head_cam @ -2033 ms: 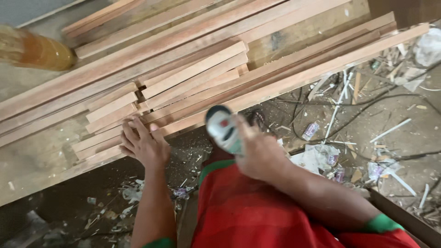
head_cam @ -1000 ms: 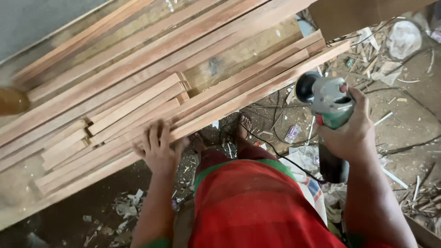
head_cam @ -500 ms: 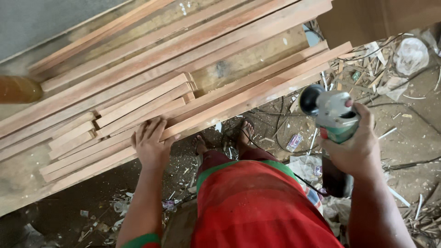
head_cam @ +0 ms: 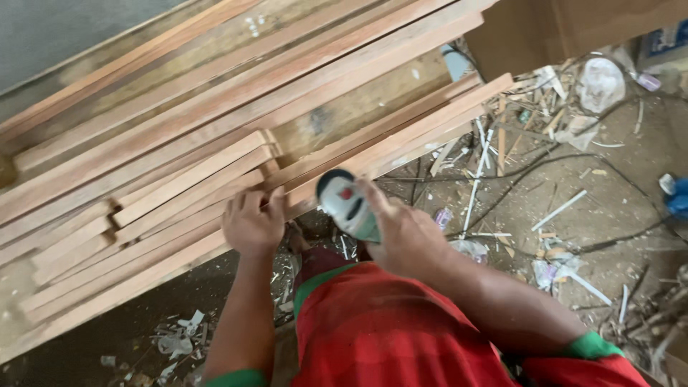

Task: The person uses a power sander to sand the surfaces and ends of multiple wooden strips laid out on a workbench.

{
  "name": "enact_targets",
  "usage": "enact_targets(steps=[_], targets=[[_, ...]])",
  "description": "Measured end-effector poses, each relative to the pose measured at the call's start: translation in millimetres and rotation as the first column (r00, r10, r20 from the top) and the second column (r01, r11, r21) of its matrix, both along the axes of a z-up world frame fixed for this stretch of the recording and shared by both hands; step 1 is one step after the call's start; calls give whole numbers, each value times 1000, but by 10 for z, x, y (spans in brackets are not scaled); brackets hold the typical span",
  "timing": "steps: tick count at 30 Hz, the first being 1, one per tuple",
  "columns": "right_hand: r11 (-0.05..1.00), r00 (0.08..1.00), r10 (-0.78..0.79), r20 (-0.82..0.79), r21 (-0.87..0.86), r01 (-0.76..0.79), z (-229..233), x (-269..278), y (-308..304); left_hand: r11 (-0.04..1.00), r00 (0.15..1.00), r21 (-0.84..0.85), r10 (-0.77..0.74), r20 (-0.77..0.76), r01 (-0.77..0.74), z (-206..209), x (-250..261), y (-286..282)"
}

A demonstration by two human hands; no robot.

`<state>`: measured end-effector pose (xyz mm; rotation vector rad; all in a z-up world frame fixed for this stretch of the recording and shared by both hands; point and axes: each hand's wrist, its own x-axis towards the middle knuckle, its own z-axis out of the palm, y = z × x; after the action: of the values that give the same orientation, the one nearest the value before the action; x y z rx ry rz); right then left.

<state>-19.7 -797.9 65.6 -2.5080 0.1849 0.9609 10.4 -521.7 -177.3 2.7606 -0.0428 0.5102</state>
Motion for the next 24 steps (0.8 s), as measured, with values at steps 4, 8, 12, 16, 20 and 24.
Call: enact_targets(steps=[4, 8, 12, 16, 20, 24], targets=[[999, 997, 43, 68, 28, -45, -42, 47, -174, 999, 1000, 42, -23, 4, 23, -154, -21, 96], [998, 992, -55, 110, 42, 51, -88, 142, -619, 995, 996, 73, -71, 45, 68, 240, 15, -25], [984, 974, -174, 148, 60, 167, -54, 188, -1078, 993, 994, 89, -79, 77, 72, 300, 18, -56], [951, 943, -258, 209, -116, 285, 4, 240, -1504, 991, 992, 105, -91, 86, 82, 313, 37, -76], [850, 885, -409, 223, -260, 458, -68, 304, -1948, 988, 994, 120, -99, 51, 93, 420, 21, -111], [847, 834, -494, 245, -85, 526, -51, 414, -2272, 980, 1000, 201, 2, 23, -7, 441, 43, -247]])
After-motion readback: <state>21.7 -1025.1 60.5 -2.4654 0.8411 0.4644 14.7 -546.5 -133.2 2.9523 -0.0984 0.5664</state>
